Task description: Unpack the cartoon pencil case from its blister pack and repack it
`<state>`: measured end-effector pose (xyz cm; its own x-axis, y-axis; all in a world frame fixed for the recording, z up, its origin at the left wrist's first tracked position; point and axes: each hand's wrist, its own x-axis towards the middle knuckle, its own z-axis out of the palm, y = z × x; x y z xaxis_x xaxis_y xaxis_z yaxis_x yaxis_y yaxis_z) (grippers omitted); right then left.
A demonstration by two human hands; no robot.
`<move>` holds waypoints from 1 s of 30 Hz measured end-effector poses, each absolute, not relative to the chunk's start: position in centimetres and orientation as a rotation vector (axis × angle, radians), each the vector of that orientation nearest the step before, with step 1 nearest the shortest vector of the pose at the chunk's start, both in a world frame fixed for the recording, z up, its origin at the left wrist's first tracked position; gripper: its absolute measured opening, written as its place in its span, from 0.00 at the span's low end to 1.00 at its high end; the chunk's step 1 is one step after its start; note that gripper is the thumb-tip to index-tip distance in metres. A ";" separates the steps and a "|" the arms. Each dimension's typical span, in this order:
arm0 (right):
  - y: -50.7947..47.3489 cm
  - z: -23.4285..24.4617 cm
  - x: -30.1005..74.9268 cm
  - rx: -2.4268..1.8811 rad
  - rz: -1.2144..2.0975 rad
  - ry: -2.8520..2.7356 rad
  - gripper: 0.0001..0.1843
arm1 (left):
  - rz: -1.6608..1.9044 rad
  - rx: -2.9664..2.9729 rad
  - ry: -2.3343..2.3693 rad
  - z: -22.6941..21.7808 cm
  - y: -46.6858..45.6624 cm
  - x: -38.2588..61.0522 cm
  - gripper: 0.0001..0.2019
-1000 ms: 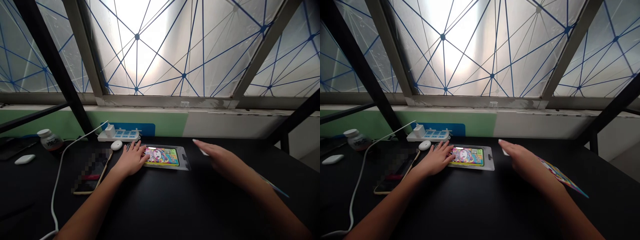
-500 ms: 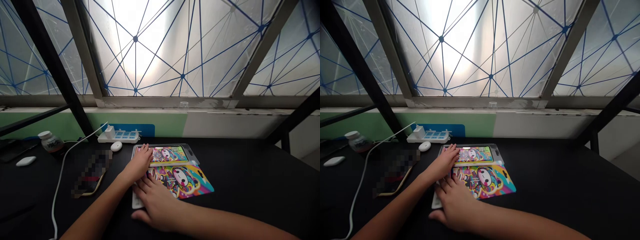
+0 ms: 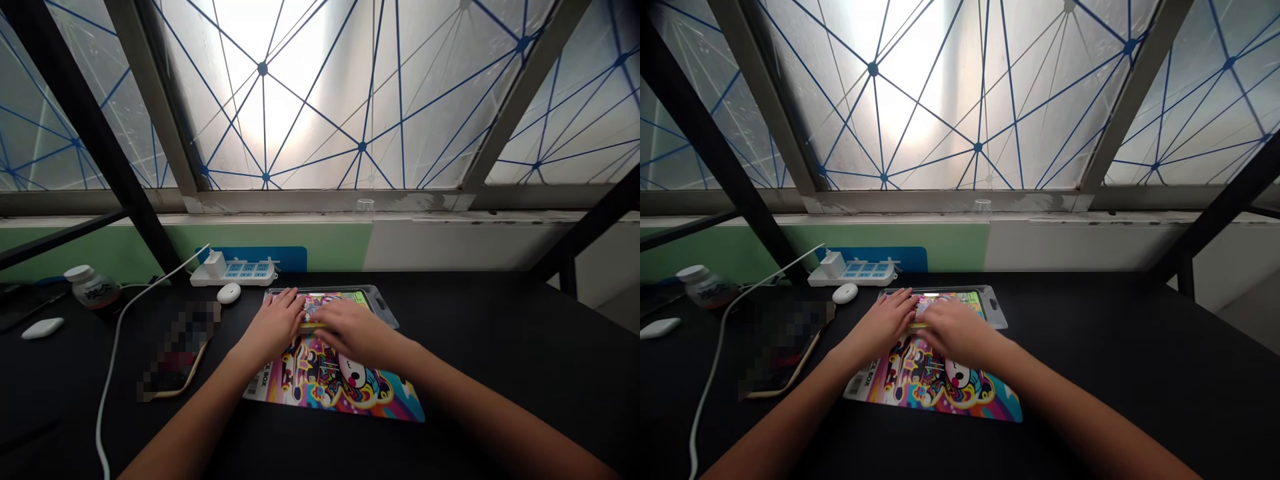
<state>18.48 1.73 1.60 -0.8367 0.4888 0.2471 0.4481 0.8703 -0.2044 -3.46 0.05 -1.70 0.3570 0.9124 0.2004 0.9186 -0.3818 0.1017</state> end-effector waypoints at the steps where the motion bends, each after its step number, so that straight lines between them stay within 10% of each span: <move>1: 2.7 1.4 19.2 -0.835 0.171 -2.714 0.18 | -0.357 -2.554 -1.724 -1.8 0.1 -3.5 0.21; 17: 9.5 4.0 16.5 -1.178 0.171 -3.082 0.32 | -0.381 -2.505 -1.781 -2.3 0.1 -3.4 0.22; 30: 2.6 0.6 15.8 -1.218 -0.413 -2.566 0.22 | -0.551 -2.360 -1.612 0.3 -1.0 -3.8 0.26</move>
<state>15.80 2.62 0.65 -0.6099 0.7060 0.3601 0.7834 0.6058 0.1390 -3.78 -1.03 0.31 0.3238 0.8428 0.4300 0.9296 -0.3680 0.0213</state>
